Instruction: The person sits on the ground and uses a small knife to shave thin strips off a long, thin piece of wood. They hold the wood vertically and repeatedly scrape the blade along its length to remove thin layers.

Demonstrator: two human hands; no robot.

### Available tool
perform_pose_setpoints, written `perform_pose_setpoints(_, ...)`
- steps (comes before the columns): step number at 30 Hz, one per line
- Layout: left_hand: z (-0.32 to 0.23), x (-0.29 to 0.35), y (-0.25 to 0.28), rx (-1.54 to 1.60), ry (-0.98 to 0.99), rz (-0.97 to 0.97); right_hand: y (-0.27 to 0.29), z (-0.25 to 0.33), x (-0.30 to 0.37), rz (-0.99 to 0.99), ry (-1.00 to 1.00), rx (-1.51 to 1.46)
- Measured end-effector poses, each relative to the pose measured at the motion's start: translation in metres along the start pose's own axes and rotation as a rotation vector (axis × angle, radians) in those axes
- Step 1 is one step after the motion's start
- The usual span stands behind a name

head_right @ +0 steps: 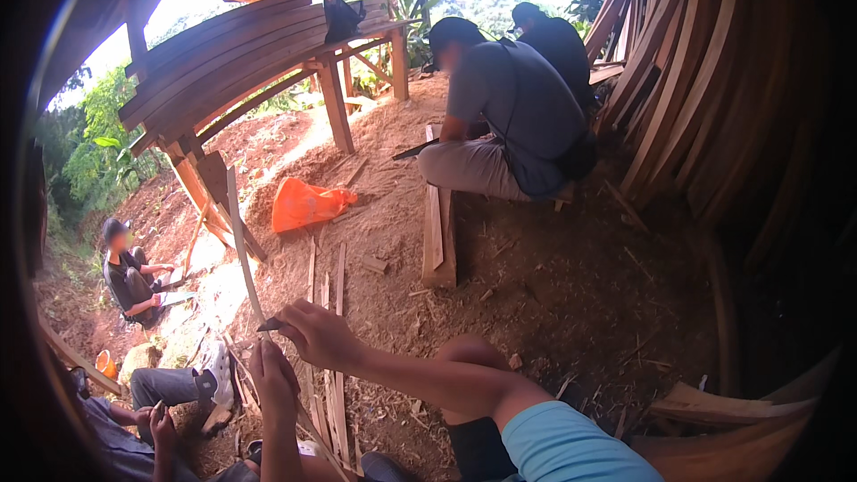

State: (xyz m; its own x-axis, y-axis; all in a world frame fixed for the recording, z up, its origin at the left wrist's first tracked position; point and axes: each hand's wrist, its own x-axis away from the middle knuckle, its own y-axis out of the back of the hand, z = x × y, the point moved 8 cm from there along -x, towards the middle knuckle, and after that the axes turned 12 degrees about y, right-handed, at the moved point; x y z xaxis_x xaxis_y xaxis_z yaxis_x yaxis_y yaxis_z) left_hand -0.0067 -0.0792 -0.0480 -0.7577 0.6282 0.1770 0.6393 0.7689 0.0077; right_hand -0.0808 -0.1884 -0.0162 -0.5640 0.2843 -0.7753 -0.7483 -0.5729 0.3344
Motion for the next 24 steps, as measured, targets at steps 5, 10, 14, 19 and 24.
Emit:
perform_pose_setpoints(5, -0.002, 0.004, 0.007, 0.048, 0.003, -0.005, 0.002, 0.016, -0.008, -0.038, 0.182, 0.162)
perform_pose_setpoints(10, 0.006, 0.003, -0.018, -0.111, 0.055, 0.146, 0.023, -0.002, -0.02, -0.101, 0.274, 0.525)
perform_pose_setpoints(14, 0.01, 0.002, -0.015, -0.055, 0.091, 0.156, 0.031, -0.015, -0.035, -0.114, 0.247, 0.406)
perform_pose_setpoints(19, 0.011, -0.003, 0.01, -0.069, 0.107, 0.117, -0.011, -0.063, 0.006, -0.137, -0.54, -0.457)
perform_pose_setpoints(24, 0.011, -0.003, 0.004, -0.115, 0.099, 0.072, -0.019, -0.039, -0.001, 0.038, -0.492, -0.49)
